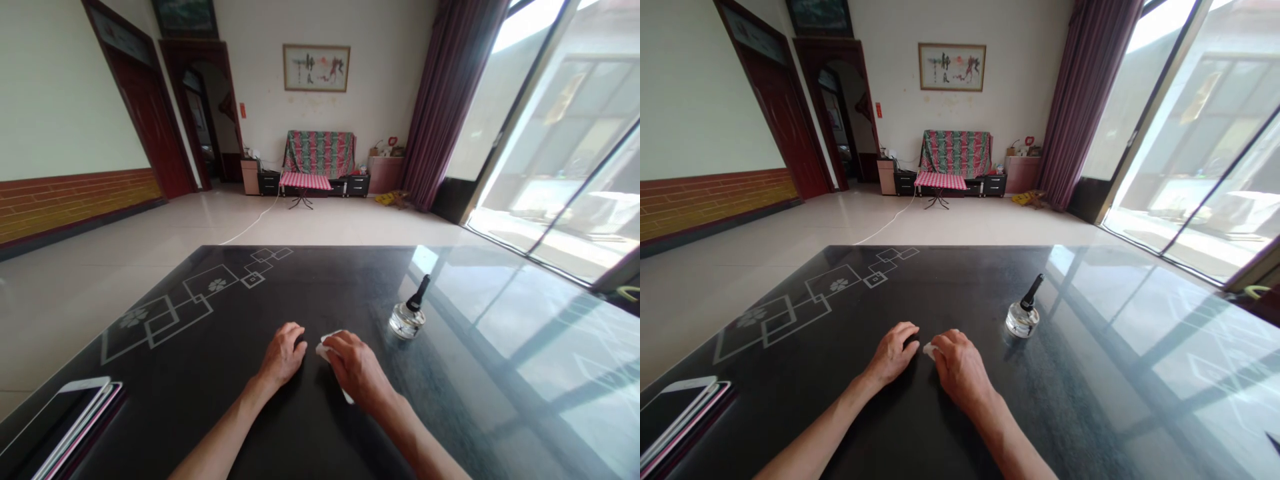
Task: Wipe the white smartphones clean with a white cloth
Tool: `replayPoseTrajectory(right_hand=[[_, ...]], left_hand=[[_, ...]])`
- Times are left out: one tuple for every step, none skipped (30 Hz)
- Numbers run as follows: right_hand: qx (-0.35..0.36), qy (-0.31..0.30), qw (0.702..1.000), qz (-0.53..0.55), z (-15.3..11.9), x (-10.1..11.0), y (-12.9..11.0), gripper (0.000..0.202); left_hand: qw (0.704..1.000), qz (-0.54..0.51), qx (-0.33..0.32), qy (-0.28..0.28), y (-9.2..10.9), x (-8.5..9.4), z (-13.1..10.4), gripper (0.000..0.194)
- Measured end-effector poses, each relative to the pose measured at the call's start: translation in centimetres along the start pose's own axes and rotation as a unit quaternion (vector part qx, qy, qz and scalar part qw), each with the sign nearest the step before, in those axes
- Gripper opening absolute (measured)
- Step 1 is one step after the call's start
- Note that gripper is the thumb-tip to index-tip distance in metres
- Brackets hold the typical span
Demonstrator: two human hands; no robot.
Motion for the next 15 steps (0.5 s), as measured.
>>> replayPoseTrajectory(right_hand=[[0.022,0.001,1.0,0.004,0.0,-0.3,-0.9,0.02],[0.033,0.001,0.999,0.004,0.1,-0.7,-1.6,0.02],[0.039,-0.002,0.999,0.0,0.2,-1.1,-2.1,0.019],[0.044,-0.005,0.999,-0.008,0.3,-1.5,-2.6,0.018],[0.047,-0.008,0.999,-0.018,0.4,-1.8,-3.1,0.017],[0.052,-0.01,0.998,-0.028,0.5,-2.1,-3.5,0.017],[0.057,-0.013,0.998,-0.037,0.6,-2.4,-4.0,0.017],[0.06,-0.017,0.997,-0.044,0.7,-2.7,-4.4,0.017],[0.062,-0.022,0.997,-0.049,0.8,-2.8,-4.8,0.015],[0.062,-0.026,0.996,-0.05,0.7,-2.9,-5.1,0.013],[0.061,-0.027,0.997,-0.048,0.7,-2.9,-5.4,0.01],[0.058,-0.024,0.997,-0.043,0.6,-2.8,-5.4,0.007],[0.052,-0.018,0.998,-0.036,0.4,-2.6,-5.3,0.008],[0.042,-0.007,0.999,-0.03,0.3,-2.3,-5.0,0.012],[0.028,0.004,0.999,-0.027,0.1,-1.9,-4.5,0.015]], left_hand=[[1.0,0.001,0.007,0.008,-0.5,0.4,0.1,0.027],[1.0,0.002,0.016,0.016,-1.0,0.9,0.3,0.028],[0.999,0.002,0.027,0.025,-1.5,1.3,0.4,0.029],[0.999,0.003,0.039,0.032,-2.0,1.8,0.5,0.029],[0.998,0.003,0.05,0.037,-2.4,2.2,0.6,0.029],[0.997,0.003,0.06,0.042,-2.8,2.6,0.6,0.029],[0.997,0.002,0.069,0.045,-3.1,3.0,0.7,0.029],[0.996,0.002,0.077,0.047,-3.3,3.2,0.7,0.029],[0.995,0.001,0.085,0.048,-3.5,3.4,0.8,0.028],[0.995,0.0,0.092,0.048,-3.5,3.6,0.9,0.028],[0.994,-0.001,0.098,0.045,-3.5,3.7,1.0,0.028],[0.994,-0.002,0.103,0.04,-3.3,3.6,1.1,0.028],[0.994,-0.004,0.106,0.032,-3.0,3.5,1.3,0.027],[0.994,-0.005,0.107,0.021,-2.6,3.2,1.5,0.027],[0.994,-0.007,0.106,0.007,-2.1,2.9,1.7,0.027]])
Point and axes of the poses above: each hand's wrist, its own z-axis towards the middle knuckle, its own x-axis out of the back of the hand, y = z × x, the point moved 3 cm from there along z, towards the middle knuckle, and after that the axes turned 15 degrees about -z, right-handed, at the moved point
